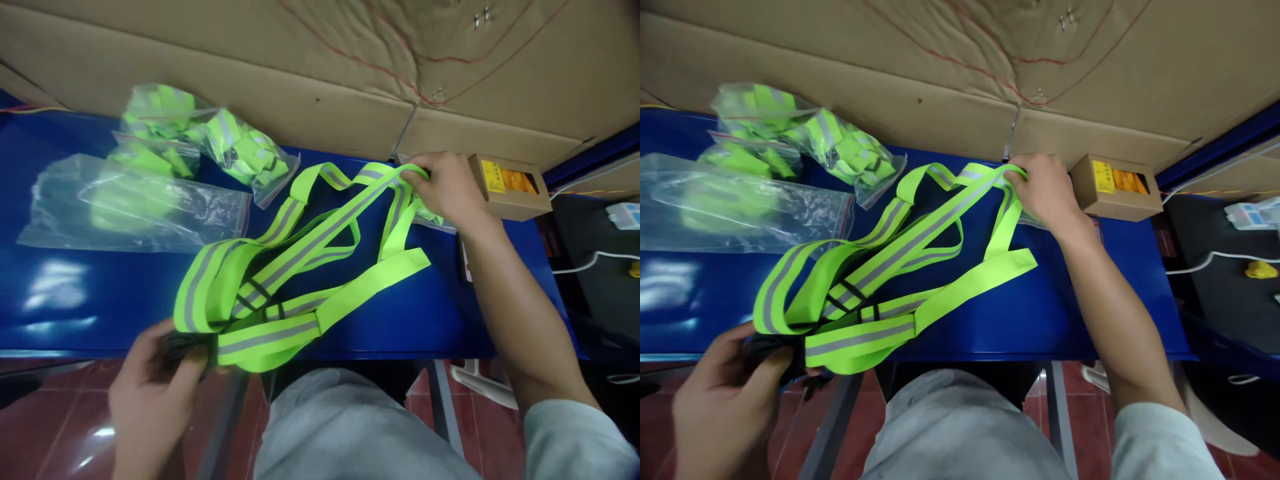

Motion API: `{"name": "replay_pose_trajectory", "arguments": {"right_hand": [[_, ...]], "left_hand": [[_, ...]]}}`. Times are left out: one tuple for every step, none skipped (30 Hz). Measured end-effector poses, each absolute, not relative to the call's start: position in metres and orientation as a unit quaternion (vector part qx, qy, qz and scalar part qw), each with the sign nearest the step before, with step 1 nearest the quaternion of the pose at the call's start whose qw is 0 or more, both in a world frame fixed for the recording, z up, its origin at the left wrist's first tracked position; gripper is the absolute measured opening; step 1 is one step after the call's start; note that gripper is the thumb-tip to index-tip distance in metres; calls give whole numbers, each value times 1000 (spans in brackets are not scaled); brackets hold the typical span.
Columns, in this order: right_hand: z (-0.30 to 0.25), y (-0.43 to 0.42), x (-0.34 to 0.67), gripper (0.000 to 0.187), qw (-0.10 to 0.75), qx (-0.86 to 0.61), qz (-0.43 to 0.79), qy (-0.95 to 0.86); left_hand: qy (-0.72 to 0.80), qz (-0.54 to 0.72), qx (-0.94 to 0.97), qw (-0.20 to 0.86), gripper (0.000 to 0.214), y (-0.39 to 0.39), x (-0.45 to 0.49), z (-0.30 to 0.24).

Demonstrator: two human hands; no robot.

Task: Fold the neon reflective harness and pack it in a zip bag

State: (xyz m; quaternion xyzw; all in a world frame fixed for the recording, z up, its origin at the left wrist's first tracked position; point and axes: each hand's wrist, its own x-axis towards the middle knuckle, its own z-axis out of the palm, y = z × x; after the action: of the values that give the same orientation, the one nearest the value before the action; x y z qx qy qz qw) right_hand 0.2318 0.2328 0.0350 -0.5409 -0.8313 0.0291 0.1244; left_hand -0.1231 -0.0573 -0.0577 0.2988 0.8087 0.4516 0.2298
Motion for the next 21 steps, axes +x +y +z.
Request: {"name": "replay_pose_trajectory", "arguments": {"right_hand": [[37,234,235,29,131,-549,27,-825],[39,234,237,27,138,-563,24,-814],[41,234,239,26,145,-577,21,-803],[42,234,239,26,149,-582,20,-799],[42,233,240,27,153,-583,19,-798],[41,233,241,29,151,-578,20,-802],[41,233,243,30,140,-568,25,-811],[40,233,245,31,120,-552,35,-824],[38,233,248,30,94,-534,51,-839],[37,234,251,28,64,-513,71,-853],[36,234,254,27,36,-492,92,-865],[36,234,255,33,18,-476,107,-873],[36,234,255,45,17,-464,115,-878],[37,232,251,57,31,-454,116,-883],[38,230,245,64,56,-444,114,-887],[39,226,236,64,86,-428,111,-893],[41,222,224,58,118,-407,108,-899],[41,217,209,49,131,-382,108,-908],[41,213,194,44,128,-351,114,-920],[40,209,179,41,115,-322,118,-932],[38,208,164,41,93,-308,115,-940]], "left_hand": [[806,455,295,237,48,-55,-121,-57],[803,457,294,246,49,-52,-118,-56],[798,460,295,254,49,-50,-116,-54],[793,463,297,261,50,-48,-114,-53],[788,468,300,266,51,-46,-112,-51],[784,469,301,274,51,-45,-112,-50],[781,472,300,278,51,-45,-112,-49],[780,472,296,286,50,-46,-113,-48],[781,470,290,293,49,-47,-115,-48],[783,462,285,303,48,-49,-117,-48],[786,456,281,308,46,-51,-119,-47],[789,452,279,310,45,-52,-120,-47],[790,449,278,311,45,-53,-121,-47],[790,448,278,312,45,-54,-121,-46],[789,450,279,312,45,-54,-120,-45],[787,452,279,315,45,-53,-118,-44],[784,454,279,318,45,-53,-116,-42],[782,455,282,319,45,-52,-114,-41],[781,454,286,318,44,-52,-113,-40],[782,455,293,310,44,-53,-112,-39],[783,454,304,297,44,-54,-112,-39]]}}
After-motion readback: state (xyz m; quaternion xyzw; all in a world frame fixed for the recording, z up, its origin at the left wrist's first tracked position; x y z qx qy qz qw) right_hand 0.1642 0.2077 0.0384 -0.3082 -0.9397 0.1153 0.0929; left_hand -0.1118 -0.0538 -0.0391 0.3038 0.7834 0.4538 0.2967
